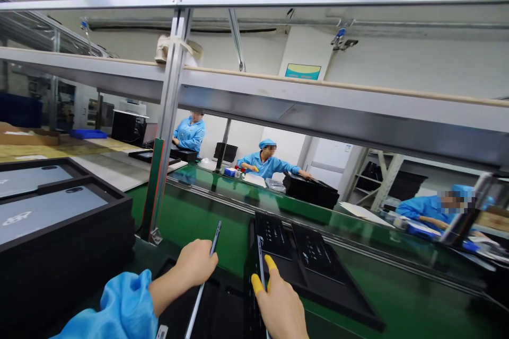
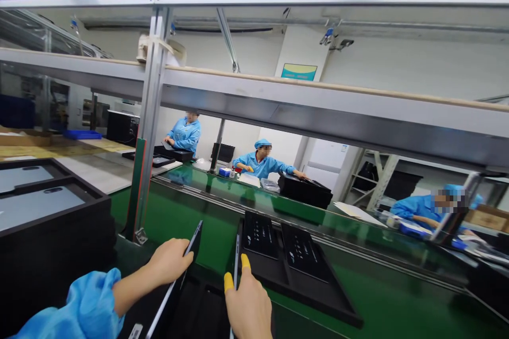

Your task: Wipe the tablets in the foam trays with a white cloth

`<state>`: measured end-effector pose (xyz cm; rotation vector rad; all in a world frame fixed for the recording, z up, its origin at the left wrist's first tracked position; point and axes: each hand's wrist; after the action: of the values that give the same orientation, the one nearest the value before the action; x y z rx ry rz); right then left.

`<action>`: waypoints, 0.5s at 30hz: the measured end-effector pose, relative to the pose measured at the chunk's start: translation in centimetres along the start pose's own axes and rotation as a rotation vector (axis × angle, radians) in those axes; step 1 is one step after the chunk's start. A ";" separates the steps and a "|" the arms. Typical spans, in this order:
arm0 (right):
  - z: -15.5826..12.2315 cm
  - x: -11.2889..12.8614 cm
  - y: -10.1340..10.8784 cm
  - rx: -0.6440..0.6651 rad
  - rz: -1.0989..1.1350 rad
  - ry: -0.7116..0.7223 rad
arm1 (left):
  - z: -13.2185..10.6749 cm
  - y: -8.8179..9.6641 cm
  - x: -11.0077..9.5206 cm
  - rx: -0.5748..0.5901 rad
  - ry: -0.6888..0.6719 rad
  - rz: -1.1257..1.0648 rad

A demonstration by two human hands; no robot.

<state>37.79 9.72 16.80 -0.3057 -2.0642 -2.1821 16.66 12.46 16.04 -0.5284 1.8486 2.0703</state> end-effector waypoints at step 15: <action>3.9 -0.3 0.9 0.151 0.009 0.048 | 4.1 0.9 -1.2 0.203 0.040 0.017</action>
<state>38.50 13.56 17.76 -0.2435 -2.1807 -1.9942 17.06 16.43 17.74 -0.5064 2.0627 1.8665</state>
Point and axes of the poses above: each hand's wrist, its own z-axis towards the middle knuckle, its own y-axis out of the back of the hand, x = y × z, and after that the axes turned 5 degrees about -z, right-handed
